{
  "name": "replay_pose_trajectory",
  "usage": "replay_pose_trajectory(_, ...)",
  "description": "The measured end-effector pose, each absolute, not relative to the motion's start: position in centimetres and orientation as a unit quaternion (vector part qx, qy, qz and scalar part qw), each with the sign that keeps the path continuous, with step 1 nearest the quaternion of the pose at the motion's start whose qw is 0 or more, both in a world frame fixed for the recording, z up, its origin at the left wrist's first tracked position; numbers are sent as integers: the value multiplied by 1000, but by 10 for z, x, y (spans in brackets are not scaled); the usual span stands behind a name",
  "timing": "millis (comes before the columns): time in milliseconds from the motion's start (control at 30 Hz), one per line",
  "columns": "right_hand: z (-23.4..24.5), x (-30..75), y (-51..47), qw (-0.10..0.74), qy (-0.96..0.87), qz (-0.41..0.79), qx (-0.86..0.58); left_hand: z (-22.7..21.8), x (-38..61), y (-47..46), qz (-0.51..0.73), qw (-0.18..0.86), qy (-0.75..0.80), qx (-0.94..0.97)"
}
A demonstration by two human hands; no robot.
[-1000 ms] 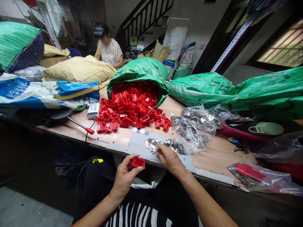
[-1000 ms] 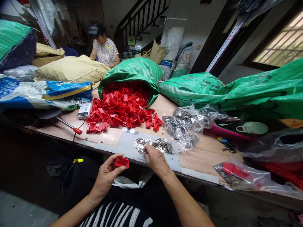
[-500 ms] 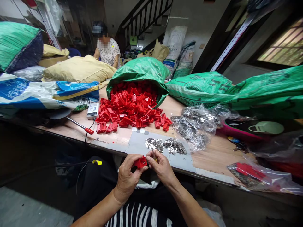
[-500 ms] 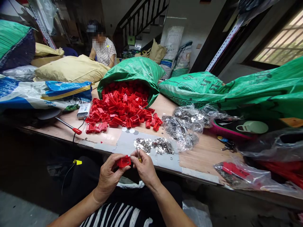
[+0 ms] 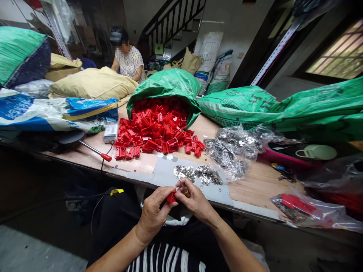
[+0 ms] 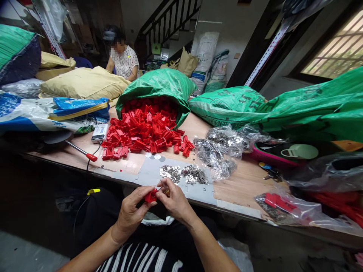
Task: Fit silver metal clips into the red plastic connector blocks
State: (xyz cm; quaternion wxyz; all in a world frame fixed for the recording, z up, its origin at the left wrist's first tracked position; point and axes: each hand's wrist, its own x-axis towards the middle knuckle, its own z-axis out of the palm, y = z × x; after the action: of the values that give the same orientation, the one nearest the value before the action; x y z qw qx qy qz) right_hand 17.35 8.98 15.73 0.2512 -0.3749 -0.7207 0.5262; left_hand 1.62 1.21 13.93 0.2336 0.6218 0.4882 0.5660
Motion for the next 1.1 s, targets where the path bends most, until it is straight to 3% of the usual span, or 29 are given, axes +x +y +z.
replay_pose_trajectory(233, 159, 177, 92, 246, -629, 647, -353, 136, 17, 13, 595, 424, 517, 446)
replay_pose_trajectory(467, 162, 181, 88, 242, -609, 676, -337, 140, 19, 16, 628, 546, 449, 325)
replay_pose_trajectory(833, 160, 174, 89, 227, -563, 734, -305, 140, 27, 21, 624, 522, 441, 379)
replay_pose_trajectory(1100, 149, 169, 99, 255, -662, 609, -355, 131, 20, 33, 614, 492, 444, 429)
